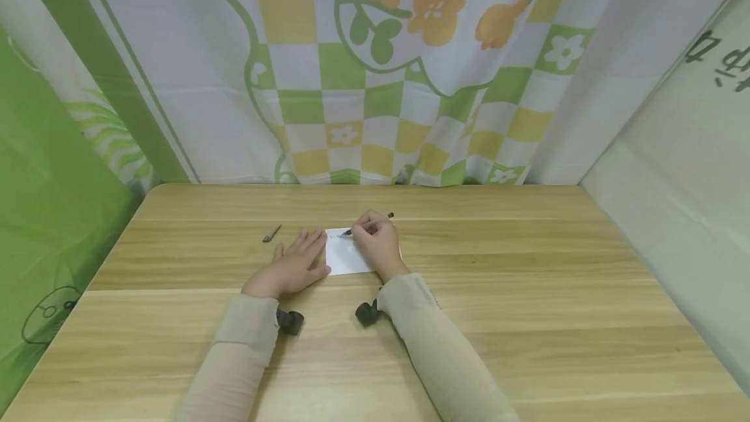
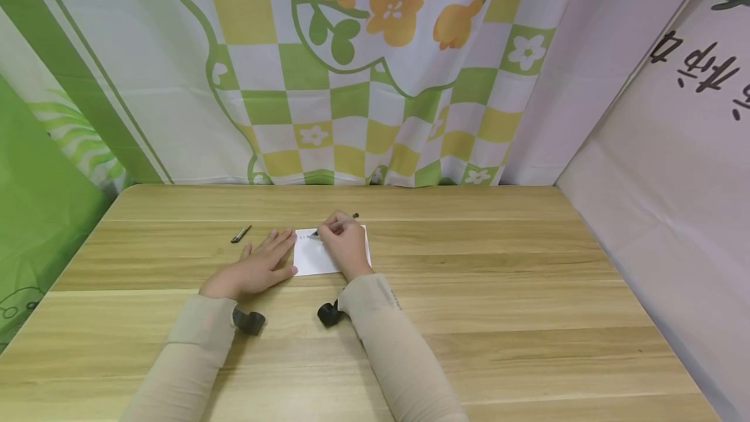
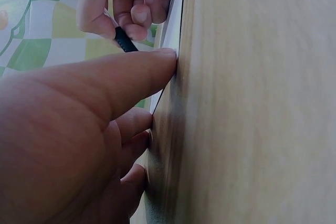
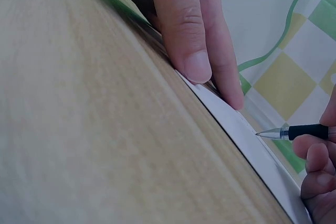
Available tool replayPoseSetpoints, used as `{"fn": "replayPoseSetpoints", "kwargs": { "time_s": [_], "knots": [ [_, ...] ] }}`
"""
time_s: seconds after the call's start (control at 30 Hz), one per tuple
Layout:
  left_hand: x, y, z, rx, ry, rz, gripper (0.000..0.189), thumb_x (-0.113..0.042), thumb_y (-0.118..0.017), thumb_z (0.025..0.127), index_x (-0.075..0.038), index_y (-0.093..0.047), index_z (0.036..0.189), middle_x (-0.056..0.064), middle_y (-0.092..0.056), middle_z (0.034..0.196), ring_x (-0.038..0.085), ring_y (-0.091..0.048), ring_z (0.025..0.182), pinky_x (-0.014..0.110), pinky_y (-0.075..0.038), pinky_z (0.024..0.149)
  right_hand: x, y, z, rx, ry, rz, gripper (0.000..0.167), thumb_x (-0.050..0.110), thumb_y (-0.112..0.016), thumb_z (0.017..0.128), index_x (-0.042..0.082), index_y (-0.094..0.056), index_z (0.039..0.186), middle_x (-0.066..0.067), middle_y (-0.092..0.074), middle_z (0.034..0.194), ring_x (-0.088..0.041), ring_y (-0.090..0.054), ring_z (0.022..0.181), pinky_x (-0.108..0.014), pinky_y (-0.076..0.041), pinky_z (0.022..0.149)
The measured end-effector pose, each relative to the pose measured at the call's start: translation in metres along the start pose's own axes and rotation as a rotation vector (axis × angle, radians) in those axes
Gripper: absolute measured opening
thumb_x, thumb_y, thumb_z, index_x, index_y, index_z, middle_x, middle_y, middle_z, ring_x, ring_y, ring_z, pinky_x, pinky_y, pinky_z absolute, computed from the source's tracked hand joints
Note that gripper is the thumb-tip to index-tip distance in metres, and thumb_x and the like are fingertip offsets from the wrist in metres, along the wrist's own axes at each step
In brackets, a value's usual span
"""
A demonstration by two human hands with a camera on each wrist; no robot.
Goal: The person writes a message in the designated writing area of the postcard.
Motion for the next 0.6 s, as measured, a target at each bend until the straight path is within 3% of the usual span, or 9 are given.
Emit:
{"fn": "replayPoseSetpoints", "kwargs": {
  "time_s": [0.6],
  "knots": [
    [0.0012,-0.0018,0.0016,0.008,-0.006,-0.007,0.077,-0.041,-0.048,0.105,-0.006,-0.011,0.163,0.014,0.0,0.17,0.039,0.006,0.154,0.073,0.011,0.113,-0.0017,0.001,-0.001,-0.007,-0.004,-0.012,0.009,0.011,-0.061,0.083,0.011,-0.068,0.077,-0.001,-0.066,0.084,-0.018,-0.059,0.078,-0.031,-0.05,0.07]
  ]
}}
Point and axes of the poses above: each hand's wrist, its own z-axis towards the middle knuckle, its own y-axis out of the back of the hand, x = y × z, the point moved 9 cm from there along z, towards the middle knuckle
